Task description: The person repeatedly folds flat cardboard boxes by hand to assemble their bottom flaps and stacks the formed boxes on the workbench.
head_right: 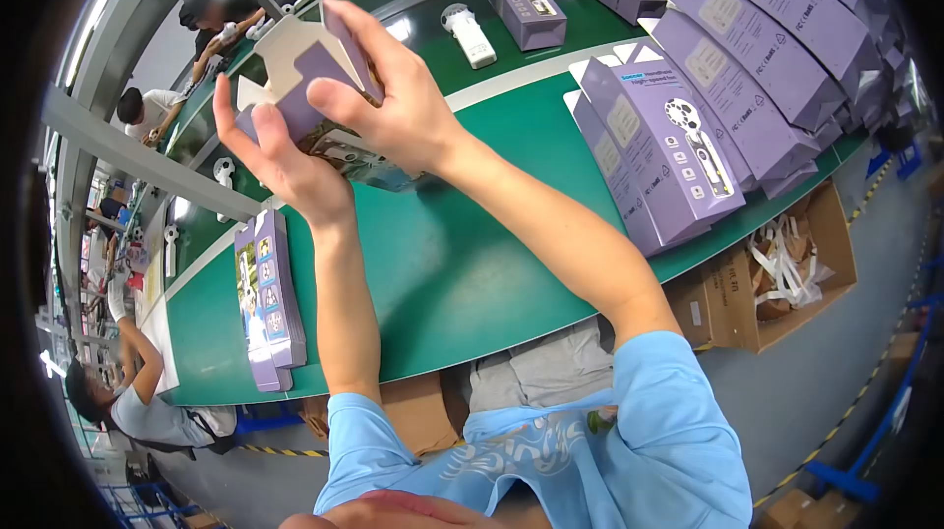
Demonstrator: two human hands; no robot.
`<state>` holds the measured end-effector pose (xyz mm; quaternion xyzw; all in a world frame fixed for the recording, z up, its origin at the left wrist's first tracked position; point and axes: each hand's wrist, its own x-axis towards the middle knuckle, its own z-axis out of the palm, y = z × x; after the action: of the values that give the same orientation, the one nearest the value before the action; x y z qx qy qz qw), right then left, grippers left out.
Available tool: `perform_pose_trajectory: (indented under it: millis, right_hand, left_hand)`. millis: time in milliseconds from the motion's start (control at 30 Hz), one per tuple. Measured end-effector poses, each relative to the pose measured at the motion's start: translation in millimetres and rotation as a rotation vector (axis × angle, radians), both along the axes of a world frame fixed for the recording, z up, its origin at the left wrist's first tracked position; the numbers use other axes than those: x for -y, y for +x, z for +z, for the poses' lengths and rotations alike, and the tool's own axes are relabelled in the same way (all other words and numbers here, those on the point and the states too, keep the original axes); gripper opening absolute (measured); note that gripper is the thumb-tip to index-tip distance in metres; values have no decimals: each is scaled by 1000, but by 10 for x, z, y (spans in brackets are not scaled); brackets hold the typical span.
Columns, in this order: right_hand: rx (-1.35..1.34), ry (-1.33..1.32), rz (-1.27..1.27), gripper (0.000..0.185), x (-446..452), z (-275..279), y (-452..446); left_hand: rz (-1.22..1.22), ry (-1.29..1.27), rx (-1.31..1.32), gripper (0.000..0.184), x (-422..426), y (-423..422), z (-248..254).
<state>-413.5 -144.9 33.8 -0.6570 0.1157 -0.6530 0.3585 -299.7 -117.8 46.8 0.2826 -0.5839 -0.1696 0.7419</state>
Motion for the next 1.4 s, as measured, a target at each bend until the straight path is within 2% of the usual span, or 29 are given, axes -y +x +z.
perform_pose_trajectory:
  millis: [100,133,233,267,367,533,667,767,933,1067,1167,1333,1400]
  right_hand:
    - [151,-13,-113,63,-89,50,82]
    - [146,-4,-105,63,-66,24,102]
    - [182,-271,-149,48,33,-29,110]
    - [178,-265,-148,48,23,-49,112]
    - [198,-309,-36,38,19,-53,129]
    - [197,-309,18,37,72,-123,193]
    - [173,-348,-3,39,98,-138,164]
    - [301,-262,93,40,71,-116,167]
    - [309,-278,82,39,43,-132,190]
    - [237,-390,-29,42,53,-174,208]
    - [322,-217,14,41,43,-160,190]
    - [275,-277,-105,35,21,-166,211]
    - [128,-423,-176,31,21,-174,187]
  left_hand:
    - [-25,-153,-156,51,-20,-102,-31]
    - [-16,-145,-160,51,-25,-80,-38]
    - [77,-300,9,39,-5,-49,-56]
    - [78,-294,6,39,19,-34,-77]
    - [38,-495,53,38,147,72,-126]
    - [43,-409,79,37,160,184,-170]
    - [-4,-462,48,35,180,183,-220]
    - [116,-560,145,34,215,186,-235]
    - [117,-571,173,31,246,251,-225]
    - [-3,-624,106,30,280,272,-223]
    - [76,-673,216,25,266,251,-205]
    - [150,-653,242,20,271,299,-204]
    - [75,-447,28,19,255,302,-178]
